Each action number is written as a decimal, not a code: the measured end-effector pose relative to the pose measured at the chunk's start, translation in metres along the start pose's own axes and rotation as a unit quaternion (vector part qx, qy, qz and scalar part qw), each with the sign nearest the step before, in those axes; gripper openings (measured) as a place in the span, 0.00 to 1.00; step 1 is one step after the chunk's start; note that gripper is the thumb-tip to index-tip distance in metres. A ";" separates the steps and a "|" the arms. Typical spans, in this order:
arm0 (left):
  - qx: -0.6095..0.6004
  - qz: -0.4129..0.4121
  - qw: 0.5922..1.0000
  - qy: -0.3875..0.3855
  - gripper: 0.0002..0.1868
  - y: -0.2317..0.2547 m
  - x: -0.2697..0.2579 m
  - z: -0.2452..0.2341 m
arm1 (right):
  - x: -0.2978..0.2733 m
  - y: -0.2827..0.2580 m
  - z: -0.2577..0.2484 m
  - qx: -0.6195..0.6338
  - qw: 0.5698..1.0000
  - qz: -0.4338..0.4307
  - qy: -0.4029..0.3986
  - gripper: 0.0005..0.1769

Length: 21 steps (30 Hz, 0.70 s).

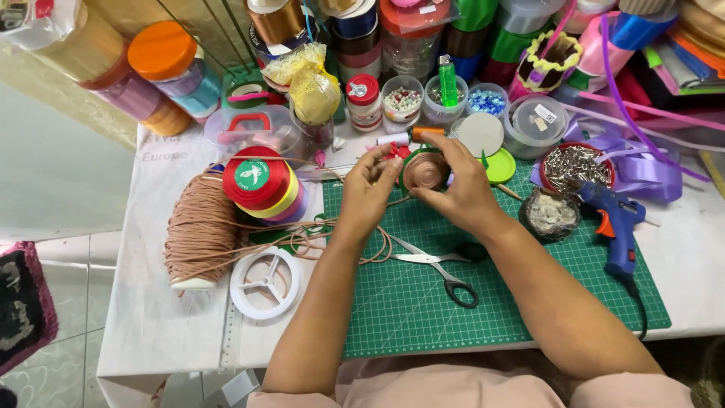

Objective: Assembling a decorative miniature hat using twine, ribbons, and a hot glue gun on a craft table.

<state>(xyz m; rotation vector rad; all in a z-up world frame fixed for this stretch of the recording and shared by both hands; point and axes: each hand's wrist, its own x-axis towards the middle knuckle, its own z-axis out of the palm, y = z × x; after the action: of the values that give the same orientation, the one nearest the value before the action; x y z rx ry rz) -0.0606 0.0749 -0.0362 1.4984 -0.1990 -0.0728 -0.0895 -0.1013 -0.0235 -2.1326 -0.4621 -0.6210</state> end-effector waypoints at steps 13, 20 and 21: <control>-0.006 0.002 1.000 0.031 0.07 0.016 -0.029 0.008 | -0.018 -0.008 -0.020 0.255 0.952 0.168 -0.034 0.31; 0.027 0.031 0.999 0.013 0.06 0.010 -0.037 0.012 | -0.026 0.003 -0.020 0.319 0.931 0.178 -0.025 0.08; 0.041 0.034 0.998 0.015 0.06 0.009 -0.039 0.013 | -0.026 0.001 -0.021 0.322 0.931 0.171 -0.029 0.07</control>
<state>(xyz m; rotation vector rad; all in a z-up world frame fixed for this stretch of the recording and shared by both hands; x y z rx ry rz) -0.1016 0.0694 -0.0294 1.5728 -0.2313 0.0119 -0.1153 -0.1214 -0.0280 -1.5459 -0.2644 -0.1649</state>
